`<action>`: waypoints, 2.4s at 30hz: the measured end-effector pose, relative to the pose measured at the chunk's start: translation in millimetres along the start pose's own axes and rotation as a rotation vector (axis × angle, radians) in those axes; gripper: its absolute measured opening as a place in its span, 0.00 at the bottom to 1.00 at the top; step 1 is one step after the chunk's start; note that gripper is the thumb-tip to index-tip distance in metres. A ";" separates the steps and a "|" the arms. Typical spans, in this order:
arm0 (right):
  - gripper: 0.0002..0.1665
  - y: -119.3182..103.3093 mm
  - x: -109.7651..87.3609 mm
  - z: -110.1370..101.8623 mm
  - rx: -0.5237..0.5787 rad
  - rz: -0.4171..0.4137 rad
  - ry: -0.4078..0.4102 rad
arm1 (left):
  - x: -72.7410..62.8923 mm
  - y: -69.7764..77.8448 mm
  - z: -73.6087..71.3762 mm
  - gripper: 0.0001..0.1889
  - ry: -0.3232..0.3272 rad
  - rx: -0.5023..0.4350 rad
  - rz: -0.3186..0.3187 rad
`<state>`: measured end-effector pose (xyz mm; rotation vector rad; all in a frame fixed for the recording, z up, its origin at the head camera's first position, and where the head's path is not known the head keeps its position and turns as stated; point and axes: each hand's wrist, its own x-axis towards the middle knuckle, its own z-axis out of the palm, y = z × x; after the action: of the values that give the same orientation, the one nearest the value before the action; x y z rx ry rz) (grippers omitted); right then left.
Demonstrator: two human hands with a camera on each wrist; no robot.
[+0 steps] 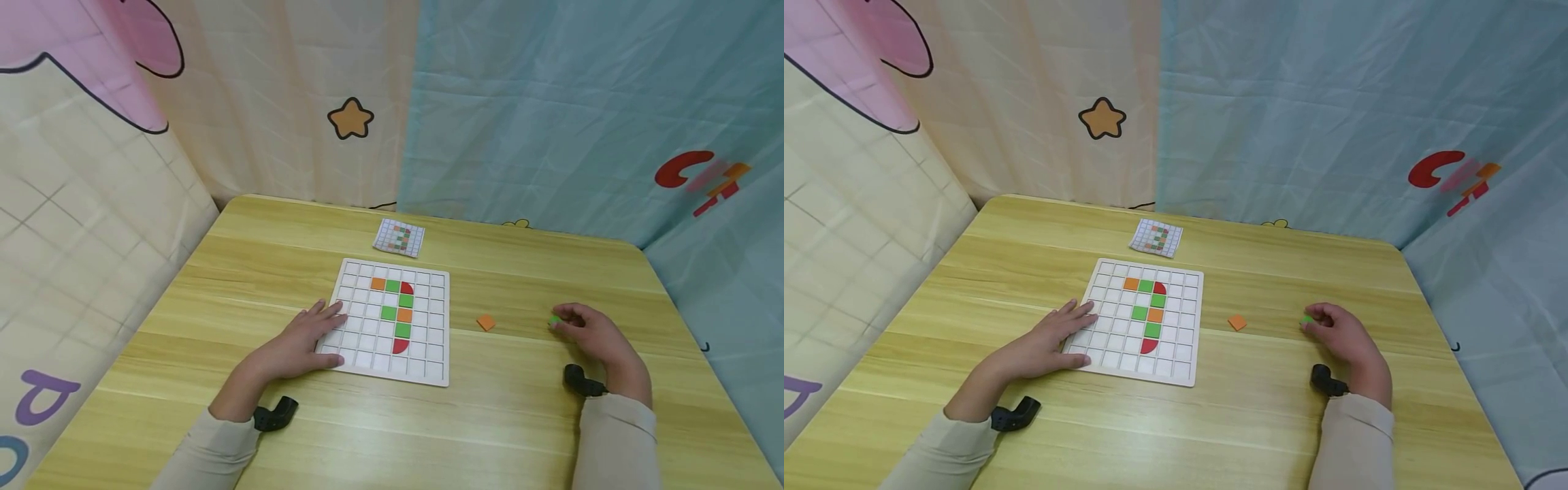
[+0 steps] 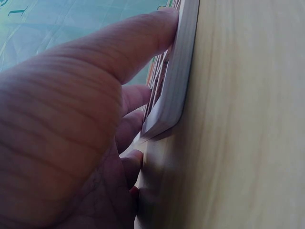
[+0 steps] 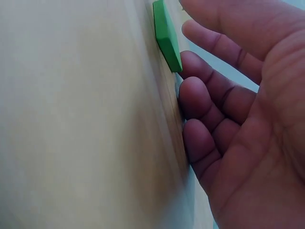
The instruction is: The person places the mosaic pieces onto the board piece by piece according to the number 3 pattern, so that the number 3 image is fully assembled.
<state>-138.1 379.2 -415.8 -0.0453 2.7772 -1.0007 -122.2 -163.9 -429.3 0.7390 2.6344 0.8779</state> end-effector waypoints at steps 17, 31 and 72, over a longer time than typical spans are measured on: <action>0.29 1.2 -0.5 -1.0 -0.019 -0.024 -0.039 | 0.1 2.2 0.2 0.41 -0.005 0.000 -0.007; 0.23 0.9 2.7 0.8 -0.068 -0.071 -0.023 | 0.5 1.8 0.0 0.41 -0.004 0.010 -0.003; 0.21 -54.5 18.3 21.9 0.085 -0.238 -0.042 | -0.1 0.1 0.2 0.41 -0.002 0.008 0.004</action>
<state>-153.8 321.7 -400.7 -0.3887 2.7337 -1.1559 -122.0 -163.8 -429.3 0.7463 2.6368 0.8678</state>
